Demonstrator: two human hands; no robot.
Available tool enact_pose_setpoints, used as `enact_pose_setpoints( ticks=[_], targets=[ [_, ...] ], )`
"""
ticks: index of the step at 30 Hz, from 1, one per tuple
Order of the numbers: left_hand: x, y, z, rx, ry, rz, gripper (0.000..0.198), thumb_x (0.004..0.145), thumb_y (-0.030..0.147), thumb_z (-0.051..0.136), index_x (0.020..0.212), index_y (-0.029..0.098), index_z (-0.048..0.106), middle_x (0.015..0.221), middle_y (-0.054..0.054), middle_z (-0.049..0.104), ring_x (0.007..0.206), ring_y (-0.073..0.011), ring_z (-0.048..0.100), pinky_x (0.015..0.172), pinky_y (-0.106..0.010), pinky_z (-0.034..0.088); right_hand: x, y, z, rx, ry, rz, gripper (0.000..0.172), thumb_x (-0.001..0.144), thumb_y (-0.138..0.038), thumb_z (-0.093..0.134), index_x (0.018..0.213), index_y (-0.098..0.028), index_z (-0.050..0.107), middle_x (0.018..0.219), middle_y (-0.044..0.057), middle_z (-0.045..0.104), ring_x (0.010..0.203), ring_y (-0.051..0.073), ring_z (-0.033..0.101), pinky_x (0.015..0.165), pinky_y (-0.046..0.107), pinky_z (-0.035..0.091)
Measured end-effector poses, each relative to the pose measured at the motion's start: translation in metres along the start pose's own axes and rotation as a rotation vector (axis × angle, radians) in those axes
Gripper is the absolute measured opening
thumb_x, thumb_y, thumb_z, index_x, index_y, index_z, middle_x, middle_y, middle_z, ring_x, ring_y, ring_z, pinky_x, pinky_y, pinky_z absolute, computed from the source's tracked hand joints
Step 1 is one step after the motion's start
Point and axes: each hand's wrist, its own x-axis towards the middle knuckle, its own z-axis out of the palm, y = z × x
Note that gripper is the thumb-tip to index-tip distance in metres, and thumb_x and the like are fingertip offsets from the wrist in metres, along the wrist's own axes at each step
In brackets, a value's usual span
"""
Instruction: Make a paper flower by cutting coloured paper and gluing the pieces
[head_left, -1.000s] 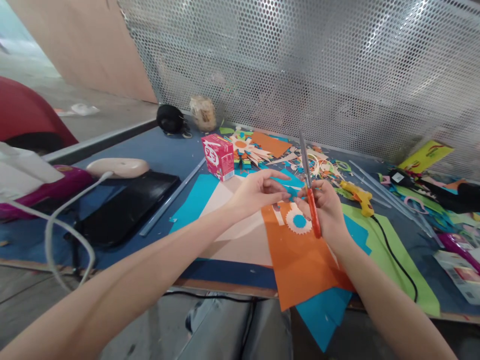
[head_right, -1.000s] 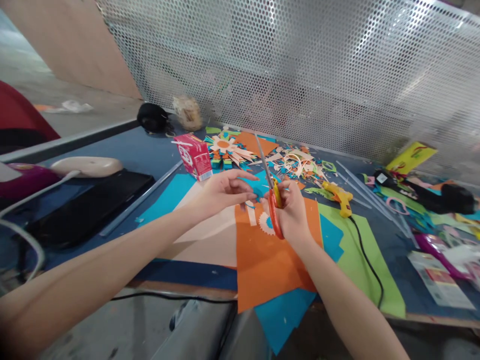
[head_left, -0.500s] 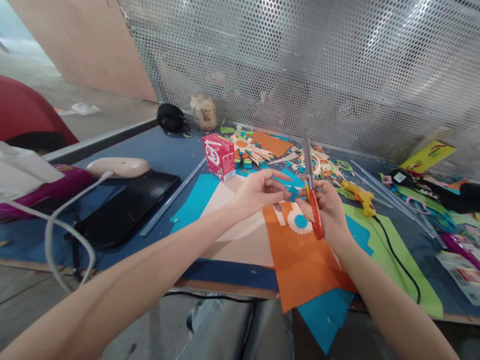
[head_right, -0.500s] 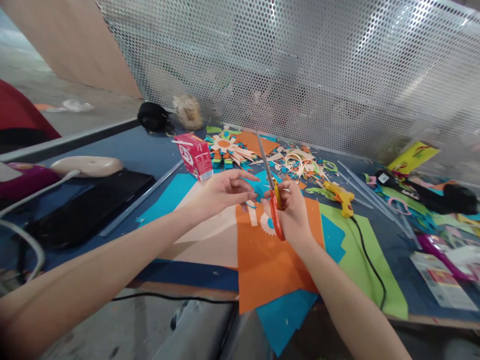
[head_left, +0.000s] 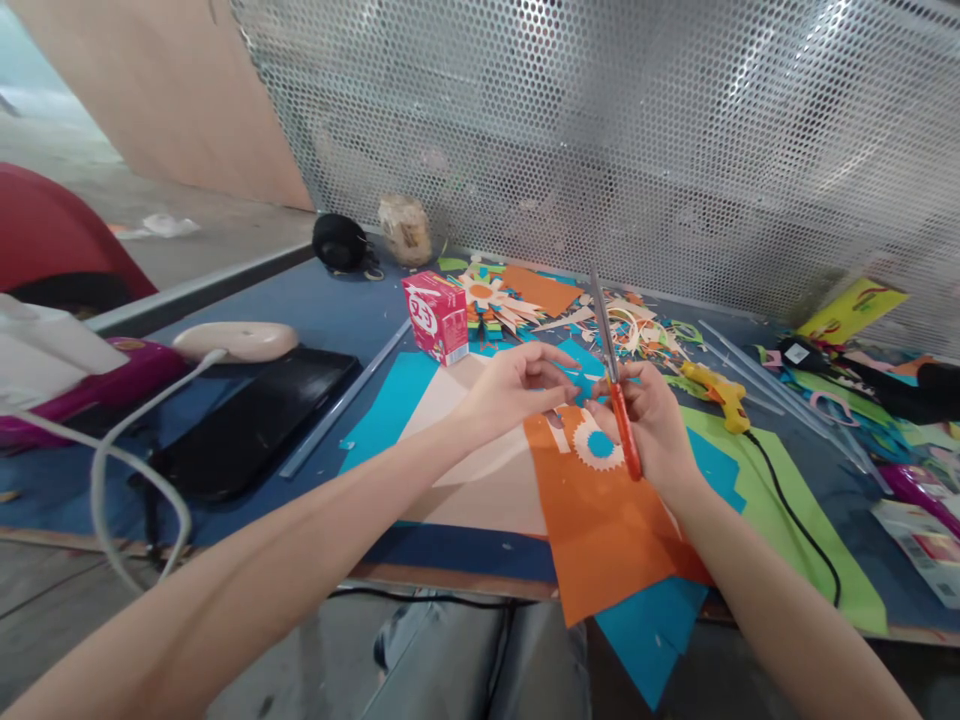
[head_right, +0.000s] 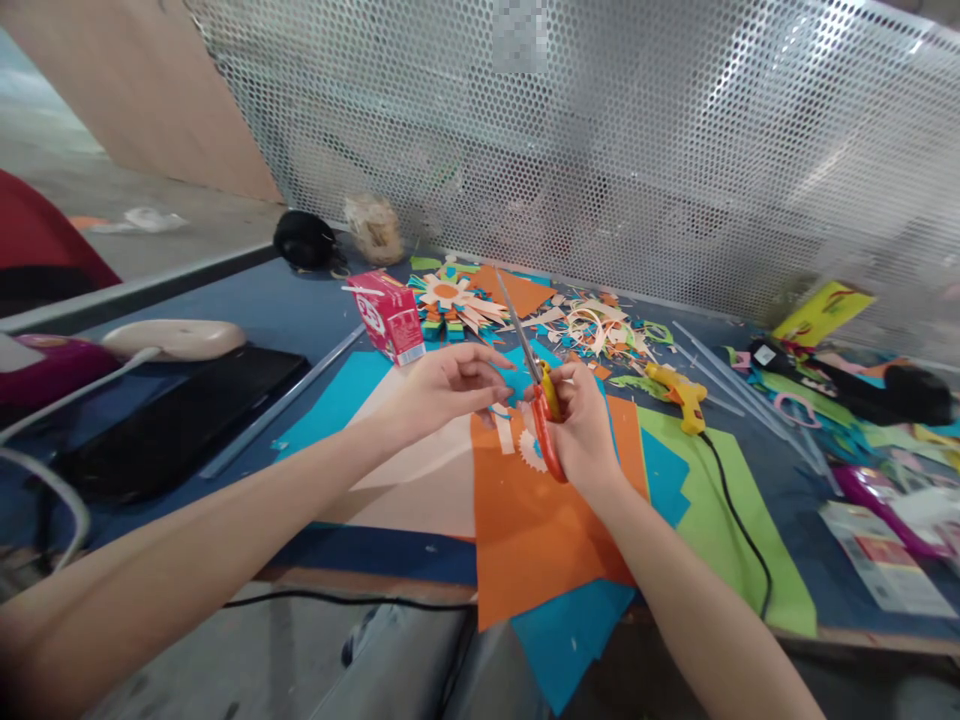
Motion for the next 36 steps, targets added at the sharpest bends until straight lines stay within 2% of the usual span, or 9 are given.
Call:
enact_pose_setpoints(
  ticks=[7, 15, 25, 31, 36],
  targets=[
    [0.000, -0.003, 0.000, 0.012, -0.012, 0.027, 0.022, 0.066, 0.015, 0.064, 0.086, 0.013, 0.053, 0.062, 0.002, 0.061, 0.052, -0.0087, 0.059, 0.048, -0.021, 0.053, 0.001, 0.000, 0.000, -0.005, 0.005, 0.008, 0.043, 0.052, -0.023, 0.075, 0.075, -0.023, 0.039, 0.063, -0.007, 0.056, 0.050, 0.008, 0.050, 0.045, 0.020, 0.037],
    [-0.005, 0.004, 0.003, 0.076, 0.001, 0.059, 0.019, 0.068, 0.015, 0.064, 0.084, 0.014, 0.054, 0.064, 0.002, 0.060, 0.053, -0.0077, 0.058, 0.049, -0.019, 0.050, 0.000, 0.001, -0.001, -0.024, -0.005, -0.004, 0.040, 0.055, -0.024, 0.072, 0.077, -0.024, 0.039, 0.069, -0.007, 0.056, 0.041, 0.005, 0.042, 0.039, 0.020, 0.034],
    [-0.006, 0.003, 0.002, 0.092, 0.015, 0.083, 0.026, 0.068, 0.016, 0.065, 0.092, 0.013, 0.057, 0.067, 0.000, 0.060, 0.057, -0.0093, 0.060, 0.053, -0.021, 0.049, 0.001, 0.001, -0.002, -0.052, 0.020, -0.040, 0.041, 0.054, -0.023, 0.074, 0.075, -0.025, 0.038, 0.065, -0.008, 0.056, 0.039, 0.005, 0.042, 0.036, 0.020, 0.032],
    [-0.011, 0.012, 0.003, 0.138, -0.002, 0.055, 0.023, 0.070, 0.018, 0.064, 0.091, 0.013, 0.056, 0.067, 0.001, 0.061, 0.051, -0.0083, 0.059, 0.049, -0.020, 0.049, -0.005, -0.005, 0.000, -0.098, 0.028, -0.067, 0.036, 0.058, -0.023, 0.072, 0.076, -0.024, 0.041, 0.067, -0.006, 0.055, 0.044, 0.006, 0.046, 0.039, 0.020, 0.036],
    [-0.013, 0.013, 0.005, 0.086, -0.010, 0.091, 0.027, 0.070, 0.023, 0.066, 0.093, 0.014, 0.056, 0.070, 0.000, 0.062, 0.057, -0.0106, 0.061, 0.051, -0.021, 0.052, -0.011, -0.008, 0.001, -0.120, 0.067, -0.140, 0.034, 0.060, -0.024, 0.072, 0.078, -0.024, 0.043, 0.072, -0.004, 0.053, 0.057, 0.009, 0.052, 0.045, 0.020, 0.042]
  ],
)
